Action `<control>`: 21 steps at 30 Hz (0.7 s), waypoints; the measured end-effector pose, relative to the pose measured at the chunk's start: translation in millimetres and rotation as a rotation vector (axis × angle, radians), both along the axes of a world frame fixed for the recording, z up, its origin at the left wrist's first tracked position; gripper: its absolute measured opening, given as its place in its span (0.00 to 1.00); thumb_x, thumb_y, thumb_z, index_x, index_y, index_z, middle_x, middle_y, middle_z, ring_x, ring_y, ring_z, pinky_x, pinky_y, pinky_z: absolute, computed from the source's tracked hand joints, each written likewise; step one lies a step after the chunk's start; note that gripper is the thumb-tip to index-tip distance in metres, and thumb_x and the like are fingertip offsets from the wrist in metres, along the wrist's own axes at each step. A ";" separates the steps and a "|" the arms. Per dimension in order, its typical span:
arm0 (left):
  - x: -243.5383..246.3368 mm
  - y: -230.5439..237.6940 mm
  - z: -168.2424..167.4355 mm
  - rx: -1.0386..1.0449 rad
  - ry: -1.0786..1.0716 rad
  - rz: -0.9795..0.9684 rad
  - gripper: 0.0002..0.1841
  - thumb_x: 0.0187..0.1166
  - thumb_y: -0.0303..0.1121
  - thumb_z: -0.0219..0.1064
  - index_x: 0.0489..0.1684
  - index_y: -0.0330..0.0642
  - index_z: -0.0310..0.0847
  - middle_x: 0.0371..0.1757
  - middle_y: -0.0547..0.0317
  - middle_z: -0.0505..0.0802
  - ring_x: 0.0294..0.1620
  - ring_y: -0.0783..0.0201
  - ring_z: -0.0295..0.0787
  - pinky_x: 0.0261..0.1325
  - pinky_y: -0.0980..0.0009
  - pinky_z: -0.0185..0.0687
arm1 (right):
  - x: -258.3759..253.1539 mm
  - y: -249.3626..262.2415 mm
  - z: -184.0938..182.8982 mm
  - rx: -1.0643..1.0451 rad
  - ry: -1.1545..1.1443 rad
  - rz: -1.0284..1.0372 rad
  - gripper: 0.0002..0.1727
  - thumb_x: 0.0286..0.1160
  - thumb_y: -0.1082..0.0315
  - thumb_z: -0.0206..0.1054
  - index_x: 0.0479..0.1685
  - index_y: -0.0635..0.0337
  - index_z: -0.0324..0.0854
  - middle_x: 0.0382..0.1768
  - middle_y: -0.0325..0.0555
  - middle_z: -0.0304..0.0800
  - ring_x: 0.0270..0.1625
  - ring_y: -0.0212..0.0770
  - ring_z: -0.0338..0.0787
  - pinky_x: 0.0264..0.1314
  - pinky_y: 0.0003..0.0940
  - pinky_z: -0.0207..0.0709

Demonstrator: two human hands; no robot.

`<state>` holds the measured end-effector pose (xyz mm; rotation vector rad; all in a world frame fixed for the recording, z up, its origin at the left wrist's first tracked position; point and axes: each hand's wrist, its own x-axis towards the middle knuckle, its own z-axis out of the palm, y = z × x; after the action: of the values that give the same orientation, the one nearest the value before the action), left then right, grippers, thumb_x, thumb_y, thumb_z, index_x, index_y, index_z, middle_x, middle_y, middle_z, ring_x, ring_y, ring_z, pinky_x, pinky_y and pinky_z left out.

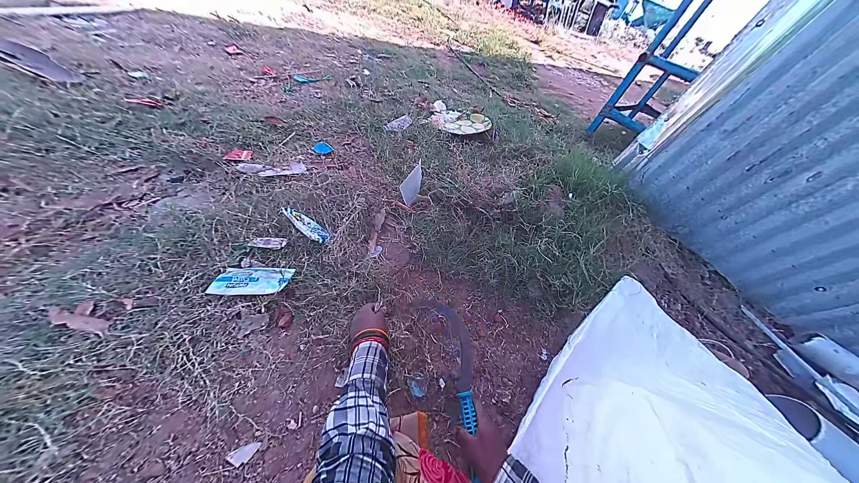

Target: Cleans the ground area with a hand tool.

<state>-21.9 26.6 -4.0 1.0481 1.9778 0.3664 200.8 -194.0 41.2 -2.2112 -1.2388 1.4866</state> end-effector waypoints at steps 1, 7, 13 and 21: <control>-1.6 -1.0 0.0 -0.005 -0.001 0.001 0.22 0.90 0.43 0.61 0.74 0.38 0.80 0.74 0.37 0.86 0.80 0.41 0.78 0.82 0.40 0.68 | 0.9 12.4 5.8 0.058 -0.004 -0.028 0.41 0.79 0.64 0.70 0.89 0.67 0.55 0.58 0.68 0.86 0.52 0.57 0.91 0.60 0.54 0.83; -1.9 -2.8 -1.1 -0.011 -0.018 0.006 0.22 0.90 0.43 0.60 0.75 0.39 0.79 0.74 0.37 0.86 0.80 0.42 0.79 0.82 0.40 0.68 | -12.0 82.7 14.4 0.480 0.020 -0.235 0.43 0.82 0.66 0.68 0.91 0.70 0.45 0.36 0.58 0.86 0.22 0.46 0.88 0.30 0.45 0.88; -4.8 -1.0 1.7 -0.028 -0.013 -0.018 0.23 0.90 0.43 0.60 0.75 0.38 0.79 0.75 0.37 0.85 0.81 0.42 0.78 0.83 0.41 0.68 | -14.0 44.5 8.3 -0.117 -0.054 0.202 0.38 0.81 0.62 0.67 0.88 0.61 0.55 0.61 0.66 0.86 0.59 0.60 0.90 0.64 0.58 0.81; -3.0 -1.0 1.6 -0.033 -0.004 -0.018 0.22 0.90 0.43 0.59 0.74 0.40 0.80 0.74 0.39 0.86 0.80 0.42 0.79 0.81 0.40 0.69 | -8.7 69.5 3.2 -0.122 0.086 0.095 0.38 0.83 0.64 0.66 0.89 0.59 0.52 0.50 0.62 0.84 0.34 0.51 0.88 0.41 0.50 0.85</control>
<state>-24.9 25.5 -2.4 1.0430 1.9631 0.3249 192.0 -124.5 44.4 -2.1632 -1.2742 1.7177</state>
